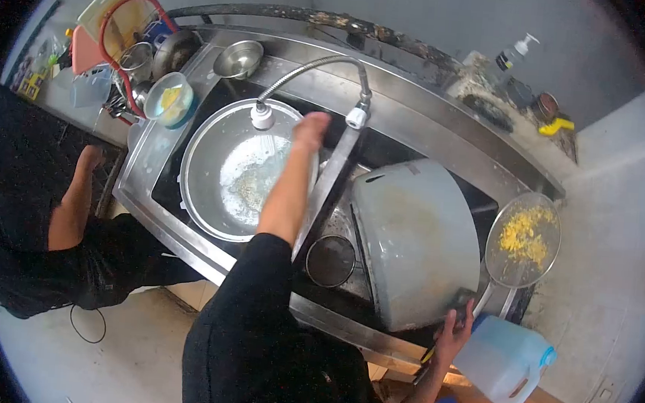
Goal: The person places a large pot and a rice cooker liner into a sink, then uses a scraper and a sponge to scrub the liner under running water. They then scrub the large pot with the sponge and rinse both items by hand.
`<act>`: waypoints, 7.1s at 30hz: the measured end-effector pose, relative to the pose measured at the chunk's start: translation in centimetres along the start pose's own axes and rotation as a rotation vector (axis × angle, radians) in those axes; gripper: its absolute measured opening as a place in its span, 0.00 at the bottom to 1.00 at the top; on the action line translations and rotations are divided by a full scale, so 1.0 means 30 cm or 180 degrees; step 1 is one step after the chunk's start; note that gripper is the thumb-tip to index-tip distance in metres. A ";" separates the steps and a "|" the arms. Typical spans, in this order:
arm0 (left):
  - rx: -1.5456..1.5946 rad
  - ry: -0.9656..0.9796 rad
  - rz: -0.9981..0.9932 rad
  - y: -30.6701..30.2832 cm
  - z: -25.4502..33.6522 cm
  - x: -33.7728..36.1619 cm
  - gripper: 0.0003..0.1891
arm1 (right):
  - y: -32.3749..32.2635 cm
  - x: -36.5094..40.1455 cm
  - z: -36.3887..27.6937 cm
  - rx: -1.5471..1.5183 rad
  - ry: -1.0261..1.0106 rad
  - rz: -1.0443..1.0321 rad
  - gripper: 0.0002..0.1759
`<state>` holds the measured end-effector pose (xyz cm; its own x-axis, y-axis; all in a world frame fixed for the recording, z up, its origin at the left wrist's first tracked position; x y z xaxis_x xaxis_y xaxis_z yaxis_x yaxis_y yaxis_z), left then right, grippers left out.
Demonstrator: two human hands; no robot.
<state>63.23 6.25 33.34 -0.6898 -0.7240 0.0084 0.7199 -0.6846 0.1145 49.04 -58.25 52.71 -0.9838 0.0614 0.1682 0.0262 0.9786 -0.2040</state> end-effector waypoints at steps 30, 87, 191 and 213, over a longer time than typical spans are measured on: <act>-0.1096 0.1207 -0.1624 0.824 0.648 0.755 0.24 | 0.537 -0.013 -0.398 0.2652 -0.1283 -0.0918 0.33; 0.0391 -0.2606 0.0171 0.054 -0.072 1.243 0.24 | 0.241 0.026 -0.157 0.1340 -0.1104 -0.1316 0.56; -0.2626 0.0669 -0.0494 0.212 0.429 1.138 0.31 | 0.448 -0.708 0.597 0.2604 0.1296 -0.2259 0.26; -0.2618 0.1123 -0.1891 0.329 0.592 1.378 0.36 | 1.053 -0.633 0.386 0.0411 0.1410 -0.1059 0.23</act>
<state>40.45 -28.94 52.44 -0.9800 -0.1498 -0.1307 0.1982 -0.6868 -0.6993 66.50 -30.79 31.89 -0.7663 -0.1424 0.6265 -0.3217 0.9291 -0.1823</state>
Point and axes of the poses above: each hand's wrist, its own x-axis away from the middle knuckle, its own y-axis out of the palm, z = x × y, the point moved 10 cm from there along -x, towards the middle knuckle, and after that the axes turned 8 degrees about -x, right-handed, at the moved point
